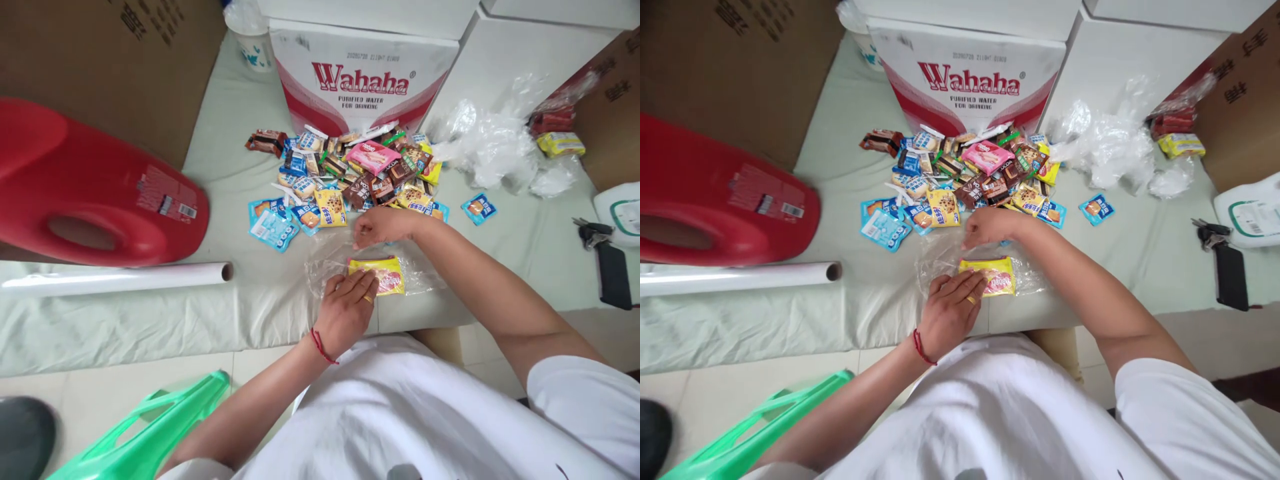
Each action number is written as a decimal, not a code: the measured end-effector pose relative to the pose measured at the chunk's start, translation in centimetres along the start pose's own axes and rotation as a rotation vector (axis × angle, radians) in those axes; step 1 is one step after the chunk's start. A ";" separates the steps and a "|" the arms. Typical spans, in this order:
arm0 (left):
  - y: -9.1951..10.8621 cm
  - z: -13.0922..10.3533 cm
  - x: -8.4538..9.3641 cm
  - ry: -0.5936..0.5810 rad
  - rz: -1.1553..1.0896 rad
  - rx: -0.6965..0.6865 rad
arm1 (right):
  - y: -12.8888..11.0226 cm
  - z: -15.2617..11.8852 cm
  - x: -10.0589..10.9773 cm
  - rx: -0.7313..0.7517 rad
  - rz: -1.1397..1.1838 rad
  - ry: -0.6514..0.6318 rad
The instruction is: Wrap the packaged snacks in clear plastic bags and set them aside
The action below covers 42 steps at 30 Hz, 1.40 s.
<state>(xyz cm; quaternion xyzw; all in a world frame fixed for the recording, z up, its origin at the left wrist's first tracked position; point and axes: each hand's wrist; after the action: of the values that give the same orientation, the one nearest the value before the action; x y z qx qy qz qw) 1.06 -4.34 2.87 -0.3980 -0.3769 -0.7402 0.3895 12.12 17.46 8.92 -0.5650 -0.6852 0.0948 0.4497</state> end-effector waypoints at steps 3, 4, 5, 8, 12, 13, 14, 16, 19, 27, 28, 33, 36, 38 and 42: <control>0.0 -0.2 -0.1 -0.013 -0.002 0.001 | 0.9 -0.7 0.1 0.129 0.236 0.064; 0.0 -0.3 -0.2 -0.013 0.000 -0.001 | 1.0 -1.3 -0.1 0.169 0.269 0.086; 0.0 -0.3 -0.2 -0.009 0.003 -0.004 | 1.0 -1.9 -0.5 0.206 0.278 0.111; 0.2 -0.4 -0.3 0.016 0.017 -0.004 | 0.4 -4.6 -2.5 0.330 0.182 0.258; 0.5 -0.5 -0.6 0.045 0.030 0.014 | 0.4 -7.7 -7.1 0.545 -0.091 0.475; 0.5 -0.6 -0.6 0.048 0.022 0.022 | 0.7 -8.2 -8.3 0.581 -0.143 0.491; 0.4 -0.7 -0.6 0.045 0.006 0.030 | 1.0 -8.5 -9.4 0.600 -0.177 0.500; 0.2 -1.2 -0.5 0.025 -0.047 0.039 | 1.7 -8.8 -11.2 0.599 -0.198 0.497; -0.4 -2.4 -0.1 0.025 -0.096 0.082 | 2.1 -9.4 -12.3 0.553 -0.179 0.493; -0.7 -3.4 0.6 0.249 -0.035 0.181 | 0.3 -9.9 -9.0 0.306 -0.179 0.895; -0.5 -3.2 0.5 0.218 -0.028 0.161 | 0.4 -9.4 -8.8 0.297 -0.203 0.850; -0.2 -2.3 -0.1 0.033 -0.003 0.128 | 1.4 -6.7 -8.8 0.175 -0.235 0.640; -0.4 -2.0 -0.2 0.030 0.000 0.144 | 1.8 -6.3 -8.4 0.239 -0.175 0.646; -0.4 -1.9 -0.2 0.027 -0.018 0.163 | 1.9 -6.7 -8.3 0.331 -0.148 0.643; -0.1 -2.0 -0.3 0.060 0.010 0.171 | 2.4 -7.9 -9.9 0.445 -0.252 0.511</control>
<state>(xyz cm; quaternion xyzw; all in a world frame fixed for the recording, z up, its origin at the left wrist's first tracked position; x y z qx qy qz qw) 0.51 -5.93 1.78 -0.3429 -0.4250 -0.7149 0.4367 19.05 6.80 6.98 -0.3696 -0.5775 0.0411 0.7268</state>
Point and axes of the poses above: each hand's wrist, its own z-axis towards the middle knuckle, its own x-axis out of the back of the hand, y = z × x, and after that the axes turned 7 degrees about z, right-handed
